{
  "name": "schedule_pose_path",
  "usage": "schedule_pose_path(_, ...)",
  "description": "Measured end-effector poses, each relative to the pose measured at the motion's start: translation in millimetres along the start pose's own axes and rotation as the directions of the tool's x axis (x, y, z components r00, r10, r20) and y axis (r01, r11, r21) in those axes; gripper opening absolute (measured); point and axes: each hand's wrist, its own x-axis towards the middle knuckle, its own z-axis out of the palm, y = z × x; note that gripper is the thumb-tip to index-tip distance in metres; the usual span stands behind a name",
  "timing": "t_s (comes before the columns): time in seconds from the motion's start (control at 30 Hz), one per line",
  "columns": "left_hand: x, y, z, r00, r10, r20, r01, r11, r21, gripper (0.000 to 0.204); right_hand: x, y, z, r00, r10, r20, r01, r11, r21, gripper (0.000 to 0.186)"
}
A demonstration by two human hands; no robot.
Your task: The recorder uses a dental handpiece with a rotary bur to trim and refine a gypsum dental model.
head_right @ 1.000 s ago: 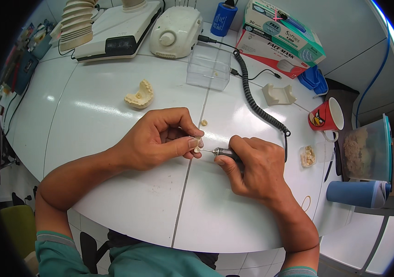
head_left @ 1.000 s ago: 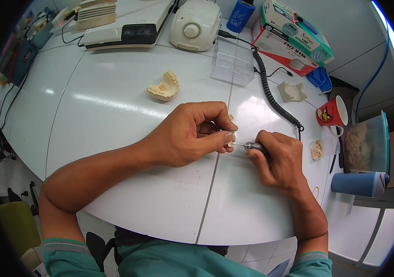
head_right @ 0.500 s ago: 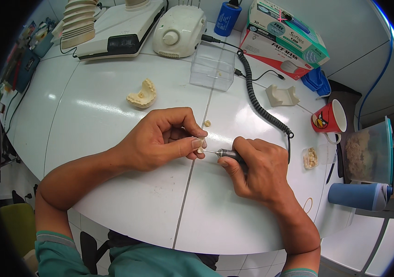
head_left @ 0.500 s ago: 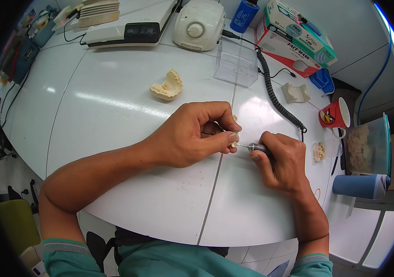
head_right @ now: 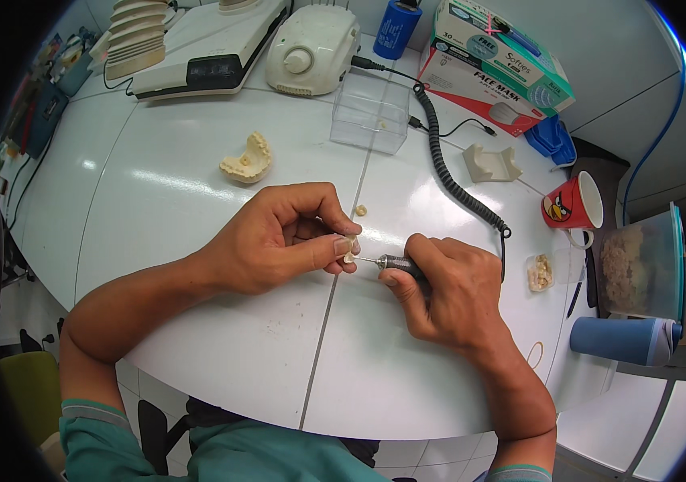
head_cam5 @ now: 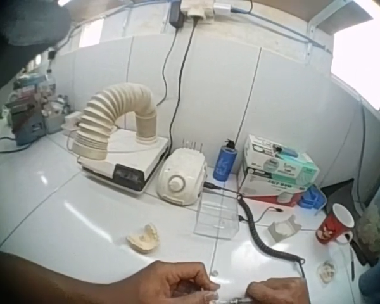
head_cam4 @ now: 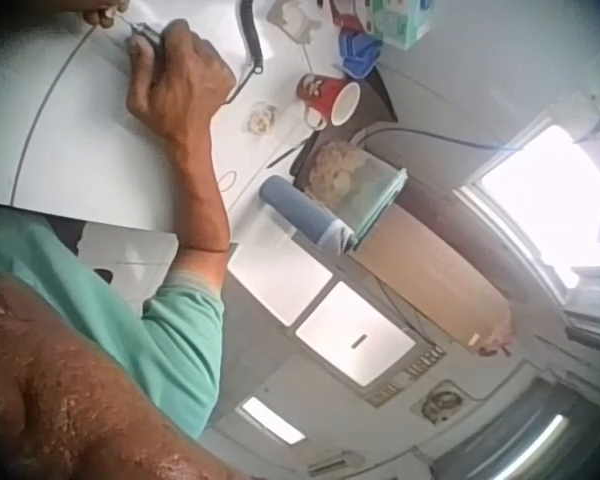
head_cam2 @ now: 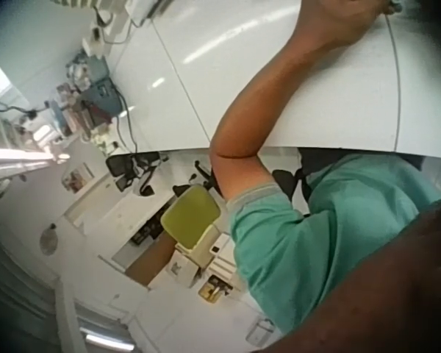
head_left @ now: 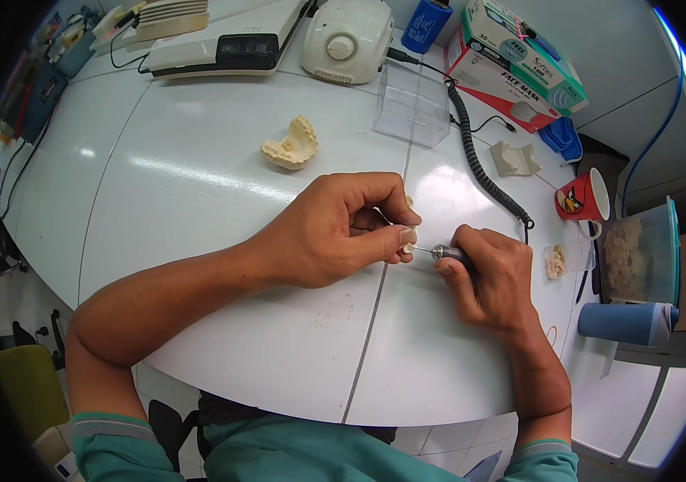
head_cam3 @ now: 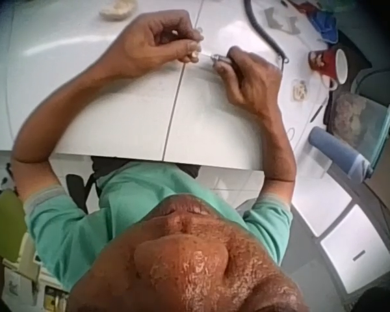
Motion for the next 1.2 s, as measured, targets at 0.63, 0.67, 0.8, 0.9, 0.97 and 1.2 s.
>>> schedule_pose_path(0.63,1.0,1.5,0.3,1.000,-0.003,-0.001,0.003,1.000,-0.001,0.011,-0.1,1.0,0.0,1.000,-0.006,0.007,0.006,1.000,0.012,0.044)
schedule_pose_path(0.67,0.6,1.1,0.4,1.000,-0.004,-0.002,0.004,1.000,-0.001,0.011,-0.1,0.9,0.2,1.000,-0.006,0.008,0.006,1.000,0.012,0.044)
schedule_pose_path(0.8,0.0,0.5,0.3,1.000,0.005,-0.006,-0.005,1.000,0.002,0.011,0.4,-0.1,0.1,1.000,-0.006,0.006,0.006,1.000,0.011,0.043)
schedule_pose_path(0.9,1.1,1.6,0.5,1.000,0.005,0.000,-0.005,1.000,0.006,0.011,-0.7,-0.4,-0.5,1.000,-0.001,0.007,0.001,1.000,0.005,0.043)
schedule_pose_path(0.97,1.2,1.2,0.0,1.000,0.005,0.001,-0.005,1.000,0.014,0.010,-0.4,0.0,0.2,1.000,-0.003,-0.001,0.003,1.000,0.010,0.042)
schedule_pose_path(1.2,0.9,1.1,-0.3,1.000,0.014,-0.002,-0.014,1.000,0.014,0.010,0.7,-0.5,-1.1,1.000,-0.008,0.010,0.008,1.000,0.003,0.042)
